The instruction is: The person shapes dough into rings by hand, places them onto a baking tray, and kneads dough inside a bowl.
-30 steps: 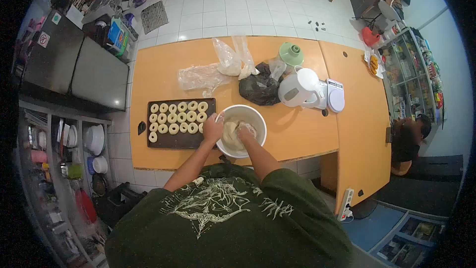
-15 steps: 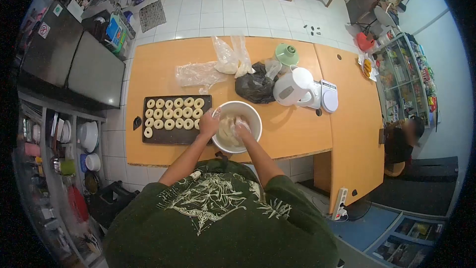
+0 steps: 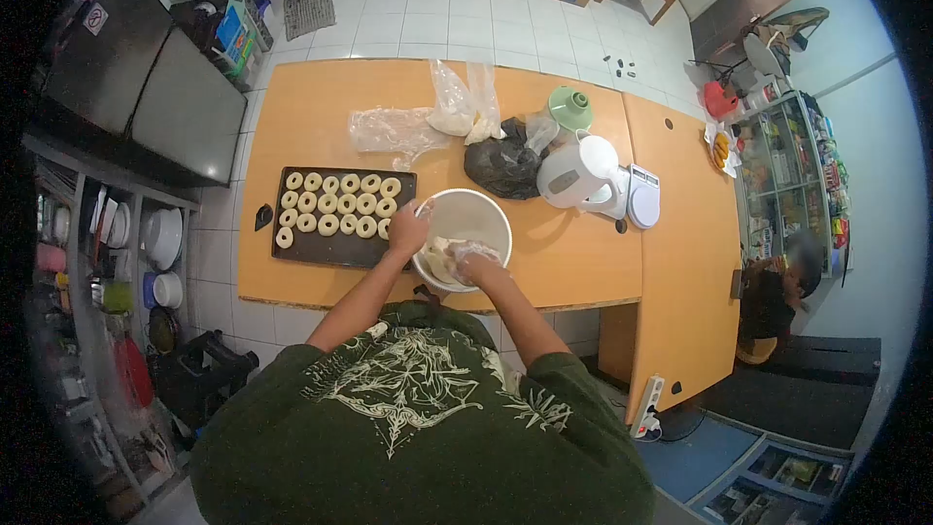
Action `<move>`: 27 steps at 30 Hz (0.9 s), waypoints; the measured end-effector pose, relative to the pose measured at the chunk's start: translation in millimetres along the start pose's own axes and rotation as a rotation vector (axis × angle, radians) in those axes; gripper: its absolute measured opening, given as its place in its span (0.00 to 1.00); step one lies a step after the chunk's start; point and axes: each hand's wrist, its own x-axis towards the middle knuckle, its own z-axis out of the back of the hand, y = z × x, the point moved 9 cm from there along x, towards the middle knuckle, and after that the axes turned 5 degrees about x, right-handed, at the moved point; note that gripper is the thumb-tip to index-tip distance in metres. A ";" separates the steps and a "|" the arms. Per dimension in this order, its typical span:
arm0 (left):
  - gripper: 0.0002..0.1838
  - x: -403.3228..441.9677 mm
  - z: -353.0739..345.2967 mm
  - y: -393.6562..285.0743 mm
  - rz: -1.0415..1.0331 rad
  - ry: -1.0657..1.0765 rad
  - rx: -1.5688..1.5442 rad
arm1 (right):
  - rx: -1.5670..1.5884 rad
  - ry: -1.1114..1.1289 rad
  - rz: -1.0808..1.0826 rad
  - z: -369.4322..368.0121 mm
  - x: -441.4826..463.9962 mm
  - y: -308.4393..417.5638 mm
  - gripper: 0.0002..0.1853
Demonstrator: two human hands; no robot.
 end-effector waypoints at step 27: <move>0.24 -2.0 2.6 -11.1 -0.042 -0.006 -0.006 | 0.440 -0.112 -0.305 -121.1 76.9 -44.2 0.24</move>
